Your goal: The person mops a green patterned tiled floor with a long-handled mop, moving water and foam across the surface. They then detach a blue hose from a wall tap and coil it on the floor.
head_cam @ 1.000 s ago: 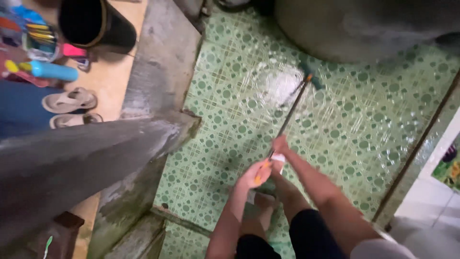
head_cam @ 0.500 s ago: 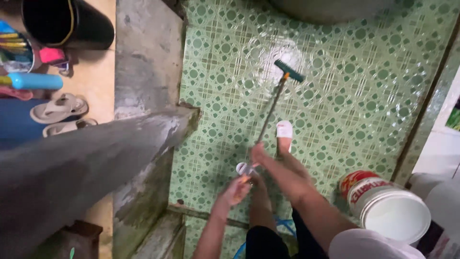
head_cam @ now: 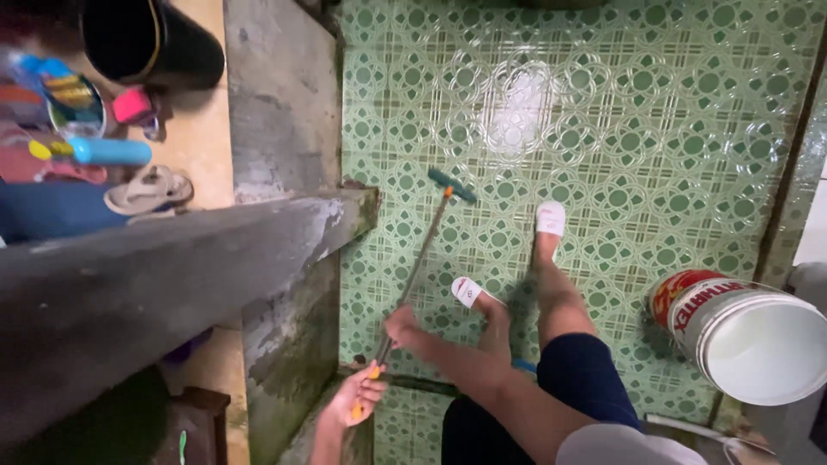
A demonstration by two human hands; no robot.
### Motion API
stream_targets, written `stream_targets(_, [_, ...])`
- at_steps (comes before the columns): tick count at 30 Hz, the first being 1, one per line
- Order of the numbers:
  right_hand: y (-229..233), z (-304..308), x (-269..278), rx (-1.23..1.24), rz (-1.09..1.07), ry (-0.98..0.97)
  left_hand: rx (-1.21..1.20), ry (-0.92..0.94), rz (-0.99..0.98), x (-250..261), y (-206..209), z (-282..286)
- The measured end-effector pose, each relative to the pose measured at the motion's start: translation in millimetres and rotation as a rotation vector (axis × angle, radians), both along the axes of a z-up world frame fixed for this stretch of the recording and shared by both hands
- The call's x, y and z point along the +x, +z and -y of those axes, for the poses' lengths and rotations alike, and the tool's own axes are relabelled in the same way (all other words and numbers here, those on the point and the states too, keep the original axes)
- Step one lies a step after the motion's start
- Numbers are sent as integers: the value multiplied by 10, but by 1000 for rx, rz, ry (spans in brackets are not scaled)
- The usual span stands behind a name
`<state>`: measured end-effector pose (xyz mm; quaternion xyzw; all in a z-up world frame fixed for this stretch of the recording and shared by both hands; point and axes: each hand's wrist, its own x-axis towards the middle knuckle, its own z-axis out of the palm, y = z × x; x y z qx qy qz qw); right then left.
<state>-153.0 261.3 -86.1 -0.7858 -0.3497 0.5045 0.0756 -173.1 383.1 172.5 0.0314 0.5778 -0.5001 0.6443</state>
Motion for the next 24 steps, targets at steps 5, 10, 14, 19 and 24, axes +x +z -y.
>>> stream_targets(5, [-818,880,384,79,-160,-1528,-83,33,78,726,-307,822])
stream_targets(10, [-725,2814,1626,-30,-24,-1469,-196,-109,303,1738,-887,2398])
stream_targets(14, [-519,4372,2452,-84,278,-1732,-440,-159,576,2339,-1858,3818])
stream_targets(19, [-176,6007,3312,-130,356,-1774,-491,-30,444,3177,-1575,5378])
stream_targets(24, [-580,6783,3487,-139,233,-1810,-409,114,310,3311,-1638,6032])
